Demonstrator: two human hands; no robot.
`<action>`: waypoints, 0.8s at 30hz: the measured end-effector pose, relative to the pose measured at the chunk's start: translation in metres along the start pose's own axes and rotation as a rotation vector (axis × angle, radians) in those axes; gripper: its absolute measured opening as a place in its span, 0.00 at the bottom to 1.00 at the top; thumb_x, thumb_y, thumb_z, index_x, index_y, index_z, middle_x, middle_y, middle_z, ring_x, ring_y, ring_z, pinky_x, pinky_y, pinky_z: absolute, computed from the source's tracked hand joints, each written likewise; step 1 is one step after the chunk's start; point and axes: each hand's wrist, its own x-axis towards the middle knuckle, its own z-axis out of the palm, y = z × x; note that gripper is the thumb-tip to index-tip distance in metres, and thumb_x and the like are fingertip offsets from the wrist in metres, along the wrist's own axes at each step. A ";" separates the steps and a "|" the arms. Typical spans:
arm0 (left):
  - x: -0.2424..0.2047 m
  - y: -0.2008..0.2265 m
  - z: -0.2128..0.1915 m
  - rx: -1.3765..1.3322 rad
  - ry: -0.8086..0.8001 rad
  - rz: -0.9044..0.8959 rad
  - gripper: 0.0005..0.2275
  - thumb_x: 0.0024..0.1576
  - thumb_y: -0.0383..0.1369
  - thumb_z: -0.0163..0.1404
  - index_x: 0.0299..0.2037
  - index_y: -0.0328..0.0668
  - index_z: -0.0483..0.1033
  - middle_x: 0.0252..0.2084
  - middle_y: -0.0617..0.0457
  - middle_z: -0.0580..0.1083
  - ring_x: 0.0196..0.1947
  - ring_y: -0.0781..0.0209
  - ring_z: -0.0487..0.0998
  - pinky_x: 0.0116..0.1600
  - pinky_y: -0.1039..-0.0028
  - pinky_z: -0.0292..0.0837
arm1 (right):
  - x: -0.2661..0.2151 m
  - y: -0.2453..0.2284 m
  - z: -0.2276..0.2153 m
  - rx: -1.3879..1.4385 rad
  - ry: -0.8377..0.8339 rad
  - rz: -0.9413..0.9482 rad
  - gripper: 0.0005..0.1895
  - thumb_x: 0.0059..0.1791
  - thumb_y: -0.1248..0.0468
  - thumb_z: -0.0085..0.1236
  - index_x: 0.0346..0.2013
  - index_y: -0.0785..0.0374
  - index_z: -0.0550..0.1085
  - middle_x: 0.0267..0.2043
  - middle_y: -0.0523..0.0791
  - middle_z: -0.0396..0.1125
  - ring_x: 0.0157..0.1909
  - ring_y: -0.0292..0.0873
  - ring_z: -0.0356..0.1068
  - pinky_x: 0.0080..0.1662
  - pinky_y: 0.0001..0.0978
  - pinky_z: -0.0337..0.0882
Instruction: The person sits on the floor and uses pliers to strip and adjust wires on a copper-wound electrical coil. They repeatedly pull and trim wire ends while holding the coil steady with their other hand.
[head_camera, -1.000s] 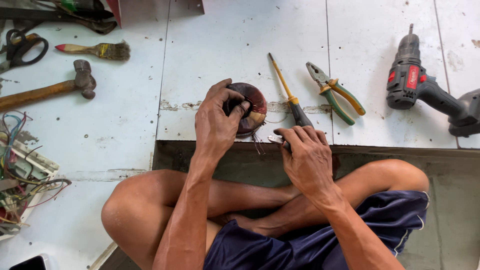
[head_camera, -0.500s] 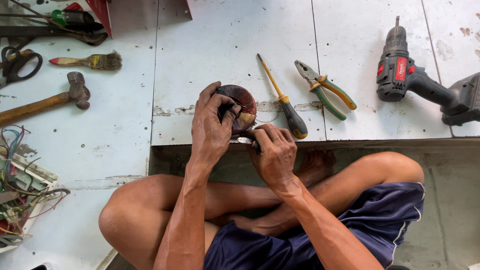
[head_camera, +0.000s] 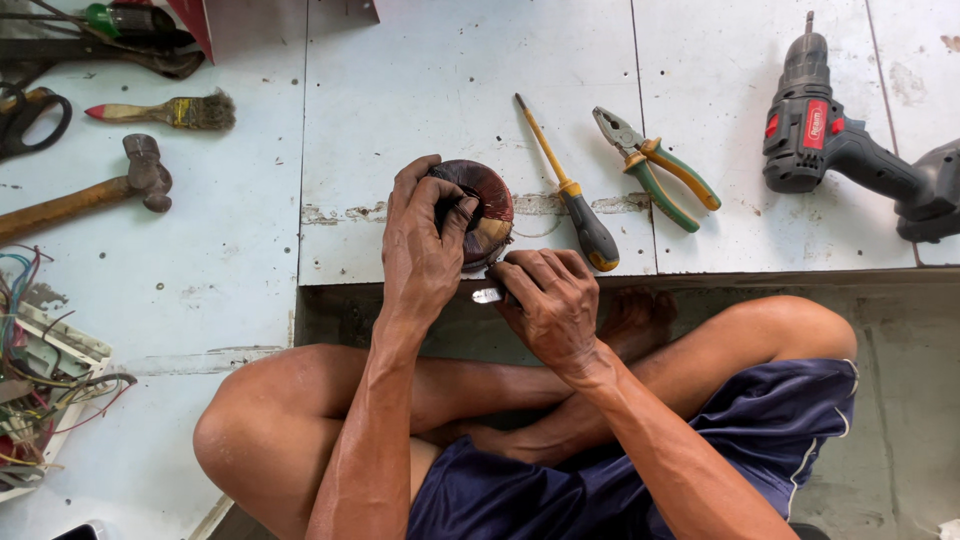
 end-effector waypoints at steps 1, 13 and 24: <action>0.000 -0.001 0.000 0.000 0.001 -0.003 0.06 0.68 0.37 0.50 0.42 0.46 0.73 0.66 0.45 0.65 0.67 0.30 0.66 0.62 0.31 0.67 | -0.001 0.000 -0.002 0.002 -0.003 0.000 0.04 0.51 0.61 0.58 0.40 0.53 0.76 0.37 0.42 0.67 0.37 0.43 0.73 0.47 0.37 0.71; 0.002 -0.001 0.002 -0.022 0.004 0.035 0.05 0.70 0.33 0.47 0.44 0.42 0.70 0.65 0.39 0.64 0.66 0.20 0.64 0.59 0.25 0.68 | -0.041 0.011 0.004 -0.030 -0.012 -0.211 0.11 0.58 0.59 0.46 0.40 0.59 0.76 0.40 0.47 0.68 0.39 0.46 0.72 0.48 0.38 0.71; 0.009 -0.033 0.011 -0.102 0.040 -0.051 0.06 0.66 0.38 0.54 0.40 0.49 0.75 0.60 0.46 0.70 0.60 0.23 0.72 0.57 0.28 0.68 | -0.013 0.011 -0.046 0.044 -0.341 0.184 0.12 0.48 0.61 0.62 0.45 0.58 0.75 0.40 0.47 0.67 0.46 0.54 0.73 0.48 0.48 0.71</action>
